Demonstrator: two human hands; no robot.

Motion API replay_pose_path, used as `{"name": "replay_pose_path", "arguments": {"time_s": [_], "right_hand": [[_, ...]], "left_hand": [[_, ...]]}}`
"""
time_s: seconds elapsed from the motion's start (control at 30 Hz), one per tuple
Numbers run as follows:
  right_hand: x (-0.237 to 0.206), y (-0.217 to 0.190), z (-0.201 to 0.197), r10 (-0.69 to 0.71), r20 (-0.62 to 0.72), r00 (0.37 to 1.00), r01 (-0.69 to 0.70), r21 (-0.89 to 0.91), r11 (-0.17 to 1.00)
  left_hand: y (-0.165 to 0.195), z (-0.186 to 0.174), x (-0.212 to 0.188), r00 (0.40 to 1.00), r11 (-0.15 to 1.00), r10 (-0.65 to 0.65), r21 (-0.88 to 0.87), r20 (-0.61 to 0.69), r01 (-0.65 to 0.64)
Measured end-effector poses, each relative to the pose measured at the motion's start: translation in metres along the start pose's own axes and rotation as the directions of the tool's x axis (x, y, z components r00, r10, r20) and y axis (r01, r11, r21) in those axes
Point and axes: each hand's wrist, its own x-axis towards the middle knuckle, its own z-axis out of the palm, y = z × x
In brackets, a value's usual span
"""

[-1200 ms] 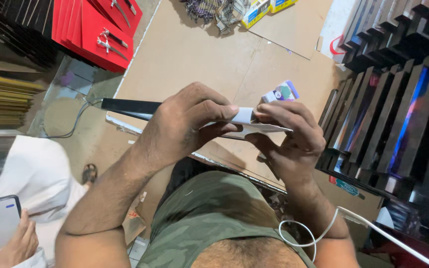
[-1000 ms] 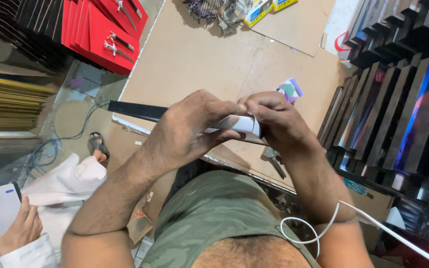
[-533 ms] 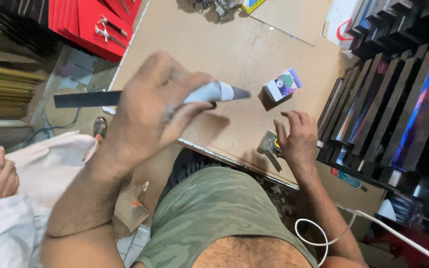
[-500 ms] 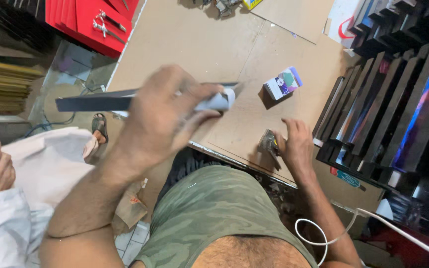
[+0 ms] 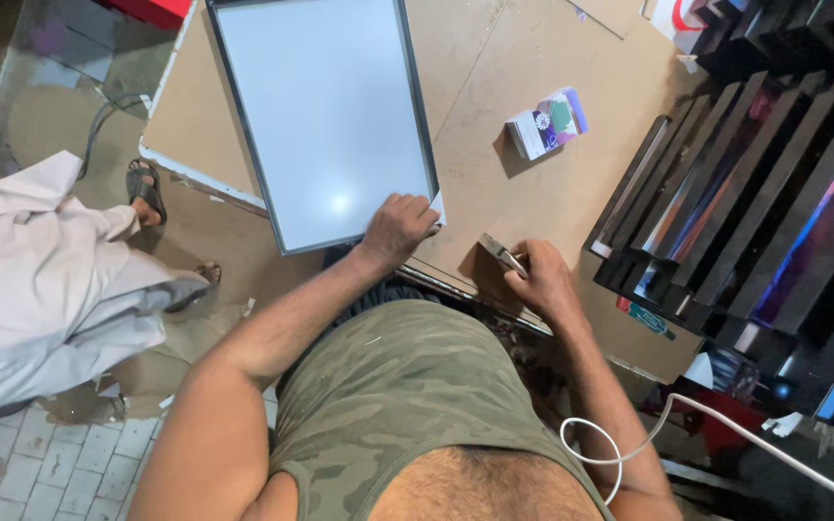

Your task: The person peels white paper corner protectors and presses them onto the corners of framed pictures at a work table, using a hand stapler to secure them. They work through several frames one at a time, repositioning each frame on the table between corners.

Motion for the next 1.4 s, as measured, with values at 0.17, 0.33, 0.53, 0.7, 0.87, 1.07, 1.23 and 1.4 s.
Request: {"name": "replay_pose_path", "arguments": {"time_s": [0.17,0.33,0.53,0.7,0.87,1.07,1.23,1.4], "right_hand": [[0.018,-0.035,0.006,0.133,0.180,0.975,-0.096,-0.198,0.975],[0.033,-0.079,0.008,-0.014,0.128,0.992,0.021,-0.056,0.998],[0.040,-0.104,0.016,-0.032,0.071,0.997,0.039,-0.092,0.995],[0.024,-0.111,0.027,-0.151,-0.094,0.984,0.149,-0.024,0.989],[-0.020,-0.097,0.027,-0.092,-0.212,0.973,0.045,-0.216,0.975],[-0.008,-0.091,-0.047,-0.269,-0.483,0.833,0.049,-0.420,0.906],[0.054,-0.071,-0.093,-0.259,-0.515,0.817,0.060,-0.370,0.927],[0.059,-0.062,-0.101,-0.184,-0.377,0.908,0.068,-0.300,0.951]], "left_hand": [[-0.009,-0.027,0.010,0.996,0.997,0.057,0.046,0.073,-0.060],[-0.010,-0.045,0.024,0.971,0.996,0.004,-0.090,0.239,0.018],[-0.005,-0.057,0.031,0.975,0.998,0.006,-0.066,0.224,0.009],[0.010,-0.067,0.022,0.977,1.000,0.021,-0.027,0.213,-0.016],[0.017,-0.078,-0.021,0.978,0.999,-0.003,-0.042,0.210,0.012],[-0.011,-0.155,-0.096,0.967,0.903,-0.244,0.381,0.071,0.200],[0.035,-0.199,-0.100,0.985,0.944,-0.126,0.319,0.117,0.083],[0.112,-0.290,-0.077,0.998,0.999,-0.033,-0.009,-0.062,0.032]]}}
